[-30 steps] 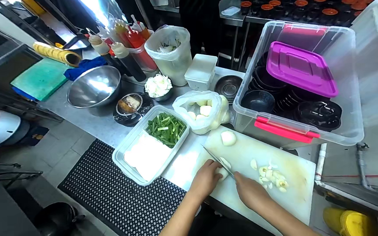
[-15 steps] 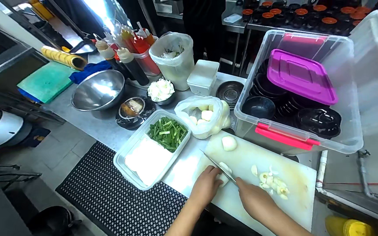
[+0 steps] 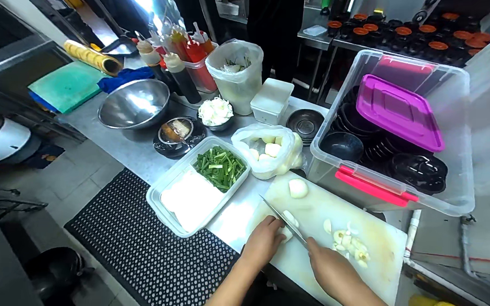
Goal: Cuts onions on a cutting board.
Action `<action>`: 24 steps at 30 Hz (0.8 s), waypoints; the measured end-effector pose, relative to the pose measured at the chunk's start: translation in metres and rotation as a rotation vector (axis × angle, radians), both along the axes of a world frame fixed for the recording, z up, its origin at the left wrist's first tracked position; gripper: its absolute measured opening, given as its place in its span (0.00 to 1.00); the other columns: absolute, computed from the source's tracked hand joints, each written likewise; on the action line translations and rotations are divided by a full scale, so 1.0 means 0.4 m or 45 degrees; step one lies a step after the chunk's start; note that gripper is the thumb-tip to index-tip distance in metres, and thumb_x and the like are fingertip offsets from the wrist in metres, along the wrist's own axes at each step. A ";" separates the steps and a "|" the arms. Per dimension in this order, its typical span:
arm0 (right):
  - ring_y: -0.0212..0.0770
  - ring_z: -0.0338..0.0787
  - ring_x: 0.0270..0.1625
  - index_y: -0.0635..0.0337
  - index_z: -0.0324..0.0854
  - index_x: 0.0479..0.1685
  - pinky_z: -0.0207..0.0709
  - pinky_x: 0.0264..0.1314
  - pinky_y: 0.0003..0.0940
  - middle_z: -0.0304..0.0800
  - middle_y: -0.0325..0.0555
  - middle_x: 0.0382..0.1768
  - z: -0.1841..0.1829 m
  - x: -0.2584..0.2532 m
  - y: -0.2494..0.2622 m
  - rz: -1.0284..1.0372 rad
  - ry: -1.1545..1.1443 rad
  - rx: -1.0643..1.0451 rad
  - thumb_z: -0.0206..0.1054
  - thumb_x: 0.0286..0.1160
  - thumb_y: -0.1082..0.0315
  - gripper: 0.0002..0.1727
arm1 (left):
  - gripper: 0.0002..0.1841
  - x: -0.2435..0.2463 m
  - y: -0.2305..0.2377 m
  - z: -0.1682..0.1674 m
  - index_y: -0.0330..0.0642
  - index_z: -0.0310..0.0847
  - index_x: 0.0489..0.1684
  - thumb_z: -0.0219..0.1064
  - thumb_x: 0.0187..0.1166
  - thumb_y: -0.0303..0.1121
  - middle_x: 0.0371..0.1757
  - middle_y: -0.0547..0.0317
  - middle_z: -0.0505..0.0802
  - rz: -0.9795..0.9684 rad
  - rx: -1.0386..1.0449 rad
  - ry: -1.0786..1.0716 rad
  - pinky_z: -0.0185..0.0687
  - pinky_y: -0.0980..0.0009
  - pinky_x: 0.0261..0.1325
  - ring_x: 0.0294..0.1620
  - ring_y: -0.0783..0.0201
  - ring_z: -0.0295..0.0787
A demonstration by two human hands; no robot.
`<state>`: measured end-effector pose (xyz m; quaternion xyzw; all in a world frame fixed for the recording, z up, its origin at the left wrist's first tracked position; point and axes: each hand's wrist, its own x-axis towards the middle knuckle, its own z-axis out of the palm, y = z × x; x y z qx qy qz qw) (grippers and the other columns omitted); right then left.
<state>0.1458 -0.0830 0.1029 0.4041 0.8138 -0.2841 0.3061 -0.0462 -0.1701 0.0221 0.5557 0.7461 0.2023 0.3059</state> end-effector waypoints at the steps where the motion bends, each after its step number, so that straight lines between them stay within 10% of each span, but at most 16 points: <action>1: 0.61 0.95 0.48 0.49 0.65 0.79 0.86 0.49 0.60 0.92 0.57 0.42 -0.006 0.002 -0.003 0.003 -0.009 -0.003 0.49 0.92 0.59 0.21 | 0.16 0.001 -0.004 -0.003 0.50 0.87 0.61 0.67 0.82 0.44 0.60 0.56 0.89 0.006 0.017 -0.001 0.85 0.64 0.67 0.59 0.61 0.89; 24: 0.61 0.94 0.52 0.51 0.67 0.76 0.87 0.51 0.60 0.92 0.57 0.48 -0.075 -0.084 -0.005 -0.044 0.040 -0.004 0.48 0.92 0.61 0.19 | 0.16 0.002 -0.028 -0.019 0.51 0.87 0.62 0.66 0.83 0.46 0.63 0.56 0.89 0.032 0.100 0.012 0.84 0.64 0.69 0.62 0.62 0.88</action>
